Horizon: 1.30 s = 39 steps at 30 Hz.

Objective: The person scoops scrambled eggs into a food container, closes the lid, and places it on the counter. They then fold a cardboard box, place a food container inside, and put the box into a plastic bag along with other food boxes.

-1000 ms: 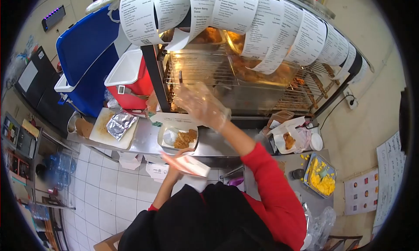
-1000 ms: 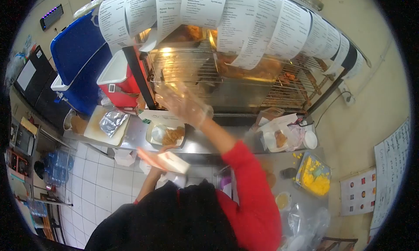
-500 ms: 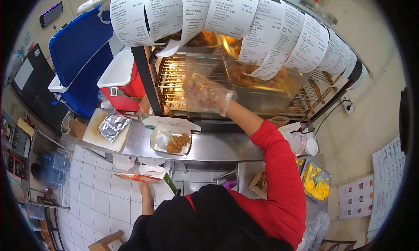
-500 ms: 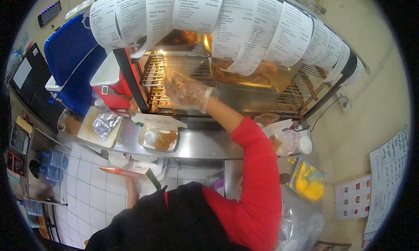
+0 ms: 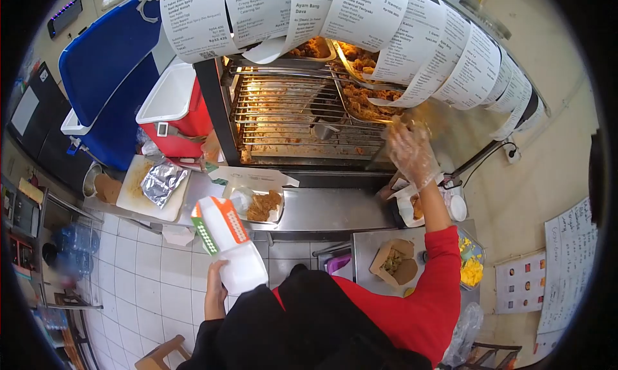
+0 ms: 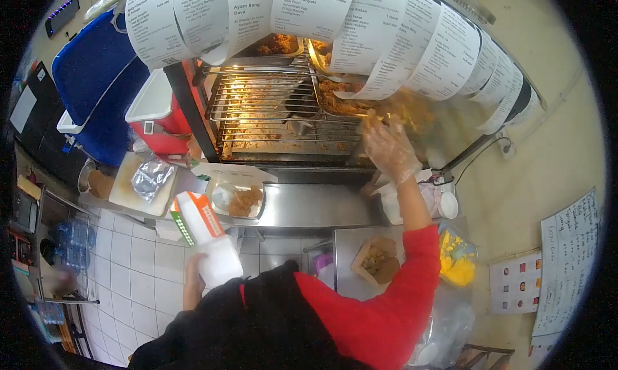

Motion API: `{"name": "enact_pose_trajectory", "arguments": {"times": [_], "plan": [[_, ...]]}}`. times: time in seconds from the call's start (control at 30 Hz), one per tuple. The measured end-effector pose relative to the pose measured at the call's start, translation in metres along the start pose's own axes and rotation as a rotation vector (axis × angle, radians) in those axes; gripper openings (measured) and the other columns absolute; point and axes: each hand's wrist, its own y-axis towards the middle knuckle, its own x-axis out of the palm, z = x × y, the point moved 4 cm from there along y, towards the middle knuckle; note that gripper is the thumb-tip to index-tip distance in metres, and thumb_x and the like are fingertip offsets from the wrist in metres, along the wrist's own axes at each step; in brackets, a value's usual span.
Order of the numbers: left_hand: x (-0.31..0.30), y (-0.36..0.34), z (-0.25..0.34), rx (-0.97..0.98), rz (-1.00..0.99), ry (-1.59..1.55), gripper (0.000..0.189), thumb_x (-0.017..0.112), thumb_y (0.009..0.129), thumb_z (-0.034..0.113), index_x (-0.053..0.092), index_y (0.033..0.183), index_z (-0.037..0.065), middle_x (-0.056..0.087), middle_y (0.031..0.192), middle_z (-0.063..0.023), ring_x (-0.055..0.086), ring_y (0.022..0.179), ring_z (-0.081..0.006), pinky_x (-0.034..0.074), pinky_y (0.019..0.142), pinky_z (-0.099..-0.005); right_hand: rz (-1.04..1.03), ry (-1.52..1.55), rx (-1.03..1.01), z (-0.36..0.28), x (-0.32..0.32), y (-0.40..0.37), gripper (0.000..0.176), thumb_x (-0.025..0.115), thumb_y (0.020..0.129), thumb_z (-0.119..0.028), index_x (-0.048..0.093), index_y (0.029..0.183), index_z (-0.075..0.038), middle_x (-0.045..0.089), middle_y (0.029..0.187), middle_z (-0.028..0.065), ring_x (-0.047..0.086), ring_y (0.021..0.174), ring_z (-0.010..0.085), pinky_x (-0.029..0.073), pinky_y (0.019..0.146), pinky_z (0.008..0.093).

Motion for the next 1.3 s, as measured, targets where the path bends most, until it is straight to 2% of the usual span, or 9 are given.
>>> {"name": "enact_pose_trajectory", "arguments": {"times": [0.17,0.27,0.33,0.77,0.93,1.0,1.07,1.17,1.3], "plan": [[-0.002,-0.003,-0.025,-0.117,-0.29,-0.018,0.065,0.056,0.073,0.007,0.034,0.134,0.001,0.049,0.124,-0.0138,0.049,0.115,-0.0248,0.041,0.096,-0.0341,0.154,0.148,0.292,-0.007,-0.001,0.017,0.025,0.055,0.083,-0.021,0.058,0.105,-0.009,0.058,0.114,0.0105,0.055,0.104,0.0252,0.038,0.093,0.0491],[0.002,0.0,-0.032,-0.185,-0.425,-0.098,0.074,0.056,0.073,0.007,0.026,0.14,0.002,0.043,0.133,-0.0138,0.043,0.123,-0.0249,0.036,0.101,-0.0341,0.239,0.421,0.615,0.001,0.003,0.075,0.037,0.051,0.088,-0.032,0.054,0.117,-0.008,0.054,0.122,0.0121,0.052,0.11,0.0306,0.037,0.093,0.0517],[0.006,-0.001,-0.026,-0.19,-0.463,-0.076,0.075,0.057,0.074,0.007,0.024,0.141,0.002,0.041,0.135,-0.0139,0.041,0.124,-0.0249,0.035,0.102,-0.034,0.195,0.43,0.626,0.013,0.038,0.099,0.052,0.045,0.091,-0.043,0.045,0.128,-0.007,0.048,0.132,0.012,0.045,0.118,0.0333,0.035,0.096,0.0519],[0.023,0.014,0.056,0.243,-0.379,-0.133,0.069,0.058,0.079,0.01,0.025,0.139,0.005,0.043,0.131,-0.013,0.044,0.121,-0.0248,0.037,0.101,-0.0361,0.052,0.846,0.715,0.024,0.122,0.109,0.065,0.044,0.088,-0.05,0.036,0.134,-0.006,0.038,0.139,0.0146,0.037,0.126,0.0306,0.034,0.102,0.0412],[0.078,0.005,0.083,0.428,-0.471,-0.023,0.073,0.059,0.081,0.006,0.019,0.142,0.007,0.04,0.135,-0.0125,0.041,0.124,-0.0229,0.035,0.103,-0.0353,-0.416,-0.204,0.322,0.018,0.126,0.115,0.03,0.039,0.093,-0.026,0.057,0.109,-0.008,0.061,0.106,0.0093,0.056,0.099,0.0306,0.049,0.071,0.0435],[0.106,0.001,0.082,0.422,-0.522,0.006,0.075,0.059,0.081,0.005,0.016,0.143,0.007,0.039,0.136,-0.0129,0.039,0.125,-0.0218,0.033,0.103,-0.0345,-0.29,0.269,0.606,0.026,0.119,0.11,0.028,0.05,0.088,-0.026,0.058,0.102,-0.004,0.063,0.097,0.0125,0.06,0.089,0.0294,0.048,0.064,0.0406],[0.131,0.009,0.061,0.359,-0.569,0.034,0.08,0.059,0.081,0.003,0.011,0.144,0.007,0.038,0.136,-0.0136,0.038,0.125,-0.021,0.033,0.103,-0.0334,-0.16,0.337,0.672,0.027,0.104,0.108,0.029,0.052,0.087,-0.027,0.058,0.101,-0.002,0.062,0.097,0.0147,0.059,0.091,0.03,0.048,0.068,0.0404],[0.183,-0.013,0.052,0.319,-0.646,-0.081,0.06,0.058,0.084,0.002,0.025,0.134,0.008,0.044,0.129,-0.0095,0.044,0.119,-0.0188,0.036,0.099,-0.0314,0.078,0.373,0.711,0.038,0.133,0.099,0.034,0.049,0.088,-0.03,0.057,0.104,-0.001,0.061,0.102,0.0171,0.056,0.095,0.0352,0.044,0.08,0.0439],[0.225,-0.024,0.047,0.161,-0.692,-0.137,0.05,0.054,0.089,0.006,0.026,0.13,0.009,0.047,0.124,-0.0078,0.047,0.116,-0.0183,0.044,0.092,-0.0364,0.218,0.347,0.721,0.037,0.132,0.091,0.033,0.051,0.088,-0.031,0.057,0.102,-0.002,0.061,0.1,0.0162,0.057,0.095,0.033,0.045,0.077,0.0422]]}}
